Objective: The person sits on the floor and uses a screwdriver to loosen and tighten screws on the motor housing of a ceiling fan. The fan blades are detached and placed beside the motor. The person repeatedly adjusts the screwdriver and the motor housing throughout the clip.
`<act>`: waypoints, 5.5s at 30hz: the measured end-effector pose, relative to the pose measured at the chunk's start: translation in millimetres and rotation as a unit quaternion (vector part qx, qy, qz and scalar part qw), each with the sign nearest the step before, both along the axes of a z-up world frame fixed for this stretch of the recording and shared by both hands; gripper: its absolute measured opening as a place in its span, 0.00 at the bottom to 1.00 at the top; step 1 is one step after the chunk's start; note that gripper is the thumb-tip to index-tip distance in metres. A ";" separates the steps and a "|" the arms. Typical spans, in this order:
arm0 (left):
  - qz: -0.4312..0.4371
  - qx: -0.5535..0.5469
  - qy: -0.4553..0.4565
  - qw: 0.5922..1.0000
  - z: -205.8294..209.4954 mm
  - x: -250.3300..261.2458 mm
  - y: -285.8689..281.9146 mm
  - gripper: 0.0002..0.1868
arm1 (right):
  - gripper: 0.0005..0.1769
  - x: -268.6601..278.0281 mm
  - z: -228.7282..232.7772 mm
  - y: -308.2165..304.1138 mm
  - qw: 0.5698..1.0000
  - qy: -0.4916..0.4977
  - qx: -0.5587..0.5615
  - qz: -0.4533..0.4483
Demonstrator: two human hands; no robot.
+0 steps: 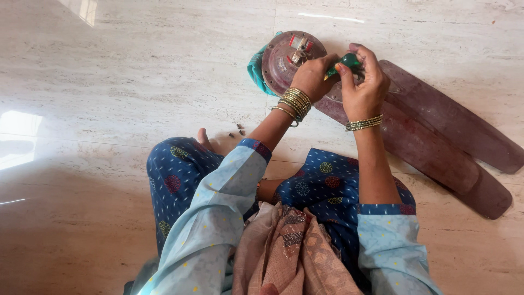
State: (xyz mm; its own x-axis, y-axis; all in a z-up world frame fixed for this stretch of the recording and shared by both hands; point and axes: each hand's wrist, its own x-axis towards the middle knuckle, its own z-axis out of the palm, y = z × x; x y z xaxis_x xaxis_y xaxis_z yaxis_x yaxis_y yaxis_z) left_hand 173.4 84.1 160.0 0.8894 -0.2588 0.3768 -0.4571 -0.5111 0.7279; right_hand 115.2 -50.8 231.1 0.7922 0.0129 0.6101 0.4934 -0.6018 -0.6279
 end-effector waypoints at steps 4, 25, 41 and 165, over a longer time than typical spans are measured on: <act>-0.010 -0.002 -0.003 1.000 -1.1 2.8 1.9 0.10 | 0.14 0.1 3.5 0.6 1.000 -0.018 -0.016 0.012; 0.000 -0.001 0.022 1.000 -12.1 4.5 -2.1 0.11 | 0.17 3.8 -12.0 -16.0 0.998 -0.026 0.008 0.056; -0.061 -0.100 -0.047 0.992 -11.8 2.7 -4.3 0.21 | 0.17 -0.2 -3.5 -15.8 0.999 -0.028 -0.003 0.028; 0.354 -0.607 0.123 0.701 -56.6 -94.6 163.1 0.23 | 0.10 26.4 -141.3 13.9 0.979 0.033 -0.199 -0.010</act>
State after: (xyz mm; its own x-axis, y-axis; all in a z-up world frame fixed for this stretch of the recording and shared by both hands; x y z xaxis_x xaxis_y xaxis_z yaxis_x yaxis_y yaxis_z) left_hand 78.8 247.2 103.4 0.7100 0.6583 -0.2502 -0.1865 0.5184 0.8346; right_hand 141.6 -37.0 89.8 0.8327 0.2229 0.5069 0.4447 -0.8146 -0.3724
